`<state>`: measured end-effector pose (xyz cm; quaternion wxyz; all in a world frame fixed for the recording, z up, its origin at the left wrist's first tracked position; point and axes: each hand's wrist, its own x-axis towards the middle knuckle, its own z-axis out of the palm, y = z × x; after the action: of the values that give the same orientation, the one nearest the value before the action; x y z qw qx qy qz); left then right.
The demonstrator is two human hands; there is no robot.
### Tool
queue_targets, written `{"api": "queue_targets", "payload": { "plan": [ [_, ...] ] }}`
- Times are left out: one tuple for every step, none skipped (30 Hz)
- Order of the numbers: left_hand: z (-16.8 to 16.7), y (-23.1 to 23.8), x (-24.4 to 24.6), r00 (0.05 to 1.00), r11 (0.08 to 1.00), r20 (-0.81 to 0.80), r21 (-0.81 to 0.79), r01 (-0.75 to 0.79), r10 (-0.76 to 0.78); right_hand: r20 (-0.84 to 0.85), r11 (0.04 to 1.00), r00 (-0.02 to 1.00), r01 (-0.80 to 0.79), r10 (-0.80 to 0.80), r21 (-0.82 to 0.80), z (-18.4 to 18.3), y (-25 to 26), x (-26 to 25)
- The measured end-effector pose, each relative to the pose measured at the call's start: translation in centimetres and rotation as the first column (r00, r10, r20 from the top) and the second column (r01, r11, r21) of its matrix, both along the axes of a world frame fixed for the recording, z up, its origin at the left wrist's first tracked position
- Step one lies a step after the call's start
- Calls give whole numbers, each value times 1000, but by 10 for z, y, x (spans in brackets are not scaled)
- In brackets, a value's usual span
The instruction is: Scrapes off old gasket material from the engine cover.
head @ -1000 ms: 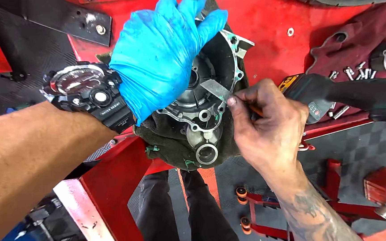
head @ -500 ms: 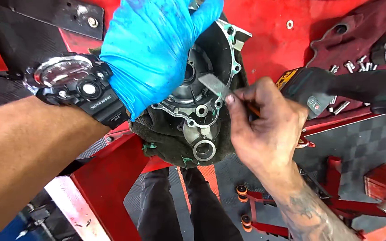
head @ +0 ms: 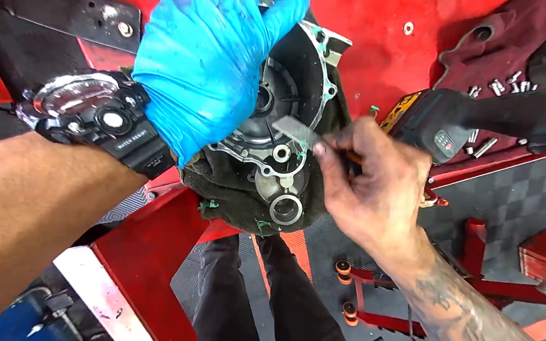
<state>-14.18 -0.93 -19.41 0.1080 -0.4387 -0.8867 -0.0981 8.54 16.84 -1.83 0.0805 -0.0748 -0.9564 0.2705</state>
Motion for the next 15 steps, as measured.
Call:
{"api": "queue_targets", "payload": {
  "plan": [
    [-1,-2,0,1000,1000,17,12,7,-7,-7,1000,1000,-7,7,0,0,0,2],
    [-2,-3,1,999,1000,48,25,14,-15,-19,1000,1000,-9,9,6,-1,2,0],
    [-3,-4,3,997,999,75,40,6,-9,-22,1000,1000,-9,9,14,-2,4,-4],
    [-6,-4,4,996,999,85,52,-2,-2,-17,1000,1000,-7,7,15,-1,6,-7],
    [-7,-4,4,997,999,78,47,2,-6,0,1000,1000,-9,9,7,0,4,-6],
    [-6,-3,2,998,1000,59,30,3,-5,24,1000,1000,-17,17,-3,3,2,-1],
    [-6,-2,2,999,1000,33,21,-1,0,29,1000,999,-24,24,-10,3,0,3],
    [-5,-2,3,1000,1000,21,9,-5,5,28,1000,999,-23,23,-6,3,0,4],
    [-5,-2,4,1000,1000,20,6,-10,10,18,1000,1000,-13,13,-1,2,1,0],
    [-4,-2,5,1000,1000,22,13,-3,3,-5,1000,1000,0,0,3,-1,3,-5],
    [-4,-1,5,1000,1000,22,16,8,-8,-17,1000,1000,6,-6,-2,-2,3,-8],
    [-3,-1,4,1000,1000,14,15,19,-19,-13,1000,1000,5,-6,-11,-1,1,-6],
    [-3,1,2,999,999,12,14,35,-35,8,1000,1000,0,0,-15,1,-2,-1],
    [-3,3,0,998,998,10,20,54,-54,19,1000,1000,-6,6,-14,2,-3,5],
    [-3,4,-1,998,998,15,23,63,-63,15,1000,1000,-9,9,-14,2,-3,7]
  ]
}}
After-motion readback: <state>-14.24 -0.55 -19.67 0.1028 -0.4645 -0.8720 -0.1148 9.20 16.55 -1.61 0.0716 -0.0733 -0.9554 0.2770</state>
